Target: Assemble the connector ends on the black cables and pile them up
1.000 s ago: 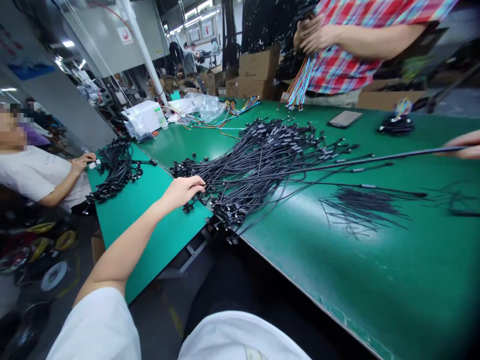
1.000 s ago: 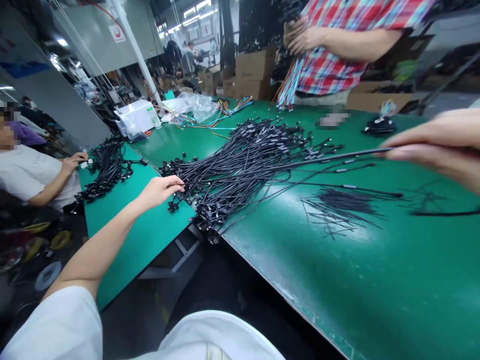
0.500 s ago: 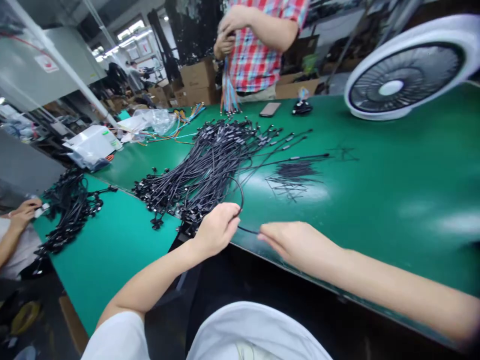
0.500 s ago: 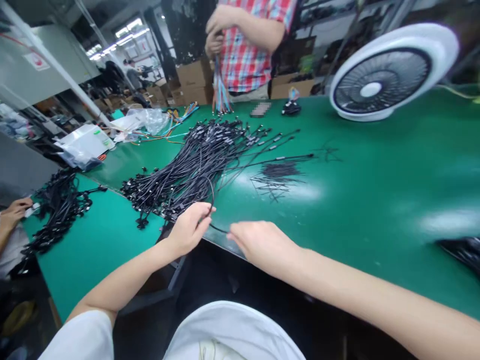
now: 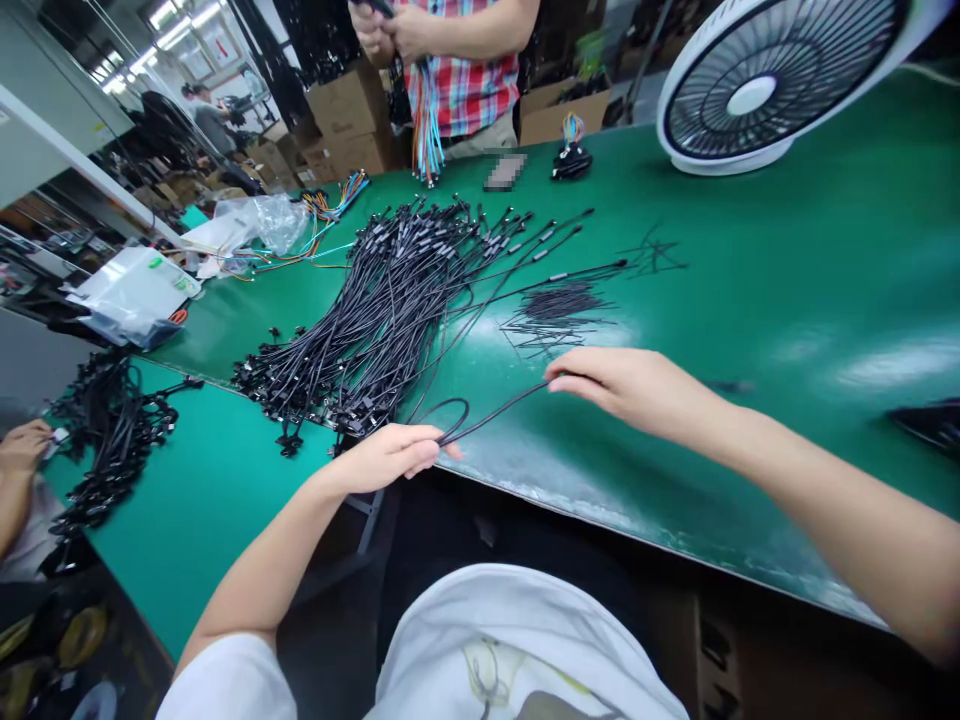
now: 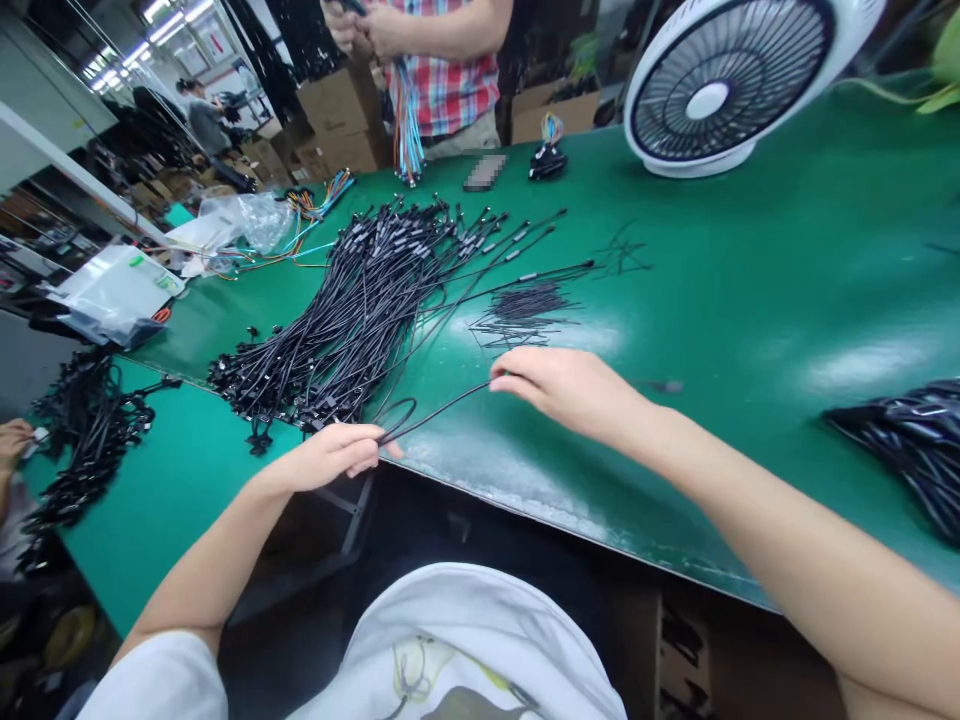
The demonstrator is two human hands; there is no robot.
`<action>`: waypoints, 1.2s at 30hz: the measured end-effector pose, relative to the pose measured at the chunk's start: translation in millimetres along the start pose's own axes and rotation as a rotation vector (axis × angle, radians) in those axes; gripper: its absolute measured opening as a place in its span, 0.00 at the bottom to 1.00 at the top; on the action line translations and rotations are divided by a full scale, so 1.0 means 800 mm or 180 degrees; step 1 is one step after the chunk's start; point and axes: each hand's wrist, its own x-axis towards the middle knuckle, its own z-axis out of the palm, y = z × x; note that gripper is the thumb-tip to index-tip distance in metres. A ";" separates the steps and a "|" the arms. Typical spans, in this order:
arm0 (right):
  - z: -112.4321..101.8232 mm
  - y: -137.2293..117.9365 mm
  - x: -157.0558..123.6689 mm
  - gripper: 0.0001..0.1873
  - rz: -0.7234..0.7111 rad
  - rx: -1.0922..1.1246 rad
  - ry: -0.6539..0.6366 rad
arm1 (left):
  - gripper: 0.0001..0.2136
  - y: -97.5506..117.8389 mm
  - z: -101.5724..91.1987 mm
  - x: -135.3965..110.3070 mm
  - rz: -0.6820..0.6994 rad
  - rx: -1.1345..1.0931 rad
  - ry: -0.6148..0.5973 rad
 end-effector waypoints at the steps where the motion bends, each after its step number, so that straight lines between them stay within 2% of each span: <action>1: -0.001 0.017 -0.005 0.15 0.0077 -0.0045 0.0095 | 0.18 -0.004 -0.007 -0.005 -0.0038 -0.0401 -0.0015; 3: -0.002 0.048 -0.018 0.16 0.0214 -0.0161 0.0318 | 0.17 -0.012 -0.019 -0.013 -0.0005 -0.1319 0.0100; 5: 0.000 0.071 -0.033 0.19 0.0197 -0.0238 0.0488 | 0.15 -0.017 -0.029 -0.017 0.0140 -0.2273 0.0517; 7: 0.007 0.079 -0.045 0.22 0.0097 -0.0384 0.0656 | 0.11 -0.015 -0.034 -0.016 0.0266 -0.3002 0.1038; 9: 0.020 0.068 -0.053 0.23 -0.0101 -0.0659 0.0795 | 0.10 -0.011 -0.032 -0.005 0.0371 -0.3404 0.1445; 11: 0.035 0.038 -0.056 0.21 -0.0573 -0.0868 0.0723 | 0.11 -0.008 -0.022 0.014 0.0496 -0.3384 0.1636; 14: 0.054 -0.023 -0.049 0.18 -0.1422 -0.0655 0.0229 | 0.14 -0.009 0.007 0.050 0.0707 -0.2672 0.1771; 17: 0.056 -0.067 -0.030 0.19 -0.1537 -0.0145 -0.0008 | 0.17 -0.012 0.039 0.071 0.0776 -0.1473 0.1695; 20: 0.046 -0.078 -0.010 0.18 -0.1175 0.0297 0.0121 | 0.16 -0.010 0.056 0.067 0.0761 -0.0565 0.1231; 22: 0.040 -0.075 -0.001 0.18 -0.0901 0.0608 0.0177 | 0.16 -0.007 0.058 0.060 0.0725 -0.0482 0.0940; 24: 0.039 -0.071 0.005 0.16 -0.0672 0.0957 0.0289 | 0.15 -0.004 0.058 0.057 0.0679 -0.0794 0.0889; 26: 0.046 -0.067 0.010 0.13 -0.0420 0.1364 0.0726 | 0.16 -0.001 0.058 0.059 0.0681 -0.1395 0.0948; 28: 0.059 -0.064 0.015 0.18 -0.0114 0.1884 0.1139 | 0.17 0.001 0.060 0.065 0.0725 -0.2072 0.0921; 30: 0.077 -0.064 0.019 0.21 0.0301 0.2560 0.1046 | 0.17 -0.001 0.063 0.070 0.0727 -0.2609 0.0876; 32: 0.092 -0.065 0.022 0.21 0.0844 0.3396 0.0784 | 0.17 -0.006 0.070 0.073 0.0626 -0.2817 0.0914; 33: 0.098 -0.067 0.024 0.21 0.1124 0.3792 0.0799 | 0.17 -0.010 0.075 0.073 0.0534 -0.2817 0.0960; 36: 0.104 -0.075 0.028 0.21 0.1613 0.4540 0.1266 | 0.19 -0.021 0.092 0.075 0.0247 -0.2722 0.1178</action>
